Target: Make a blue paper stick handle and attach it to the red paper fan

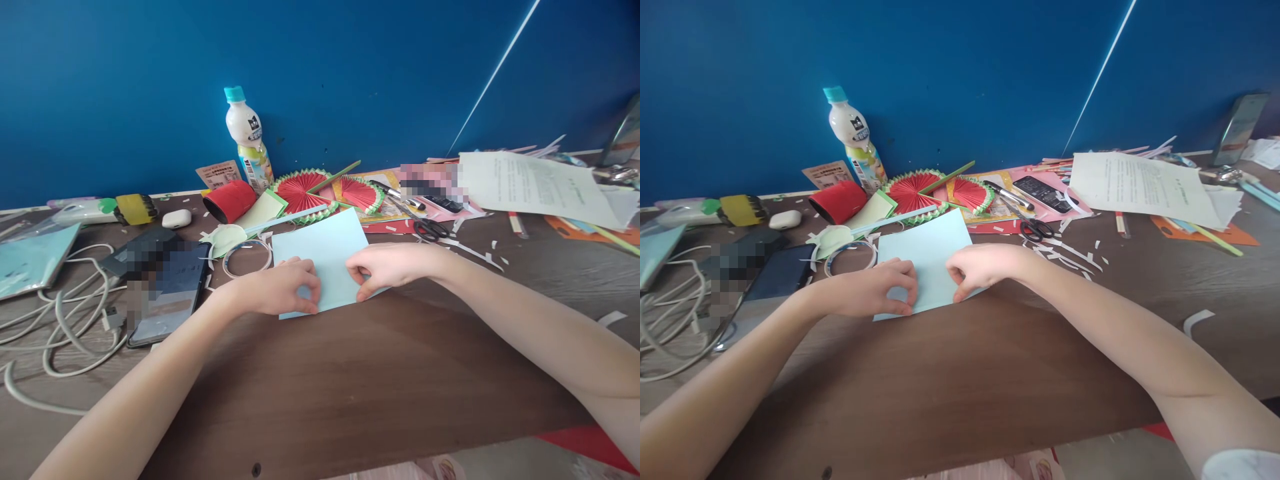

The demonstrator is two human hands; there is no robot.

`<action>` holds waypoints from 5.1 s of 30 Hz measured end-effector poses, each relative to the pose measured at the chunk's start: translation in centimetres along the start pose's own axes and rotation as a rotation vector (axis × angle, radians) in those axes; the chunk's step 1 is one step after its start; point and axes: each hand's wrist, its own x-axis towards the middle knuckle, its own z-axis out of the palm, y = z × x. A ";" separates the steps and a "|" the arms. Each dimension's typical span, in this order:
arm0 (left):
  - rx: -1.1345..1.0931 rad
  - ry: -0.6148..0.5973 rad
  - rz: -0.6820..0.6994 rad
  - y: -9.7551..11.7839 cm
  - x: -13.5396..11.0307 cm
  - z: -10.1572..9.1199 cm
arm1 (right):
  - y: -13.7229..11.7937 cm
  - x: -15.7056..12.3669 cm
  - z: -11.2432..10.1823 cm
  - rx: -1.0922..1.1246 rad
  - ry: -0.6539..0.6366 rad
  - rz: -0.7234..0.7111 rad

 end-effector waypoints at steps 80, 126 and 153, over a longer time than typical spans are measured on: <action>0.111 -0.103 -0.129 -0.2 -1.0 -0.9 | -0.1 -0.6 -0.4 0.007 -0.099 -0.051; -0.096 -0.133 -0.188 0.0 -0.6 -0.6 | -0.3 -0.7 -0.6 0.035 -0.092 -0.091; -0.076 -0.178 -0.136 0.2 -0.6 -0.8 | -2.6 1.2 1.4 0.029 0.187 -0.126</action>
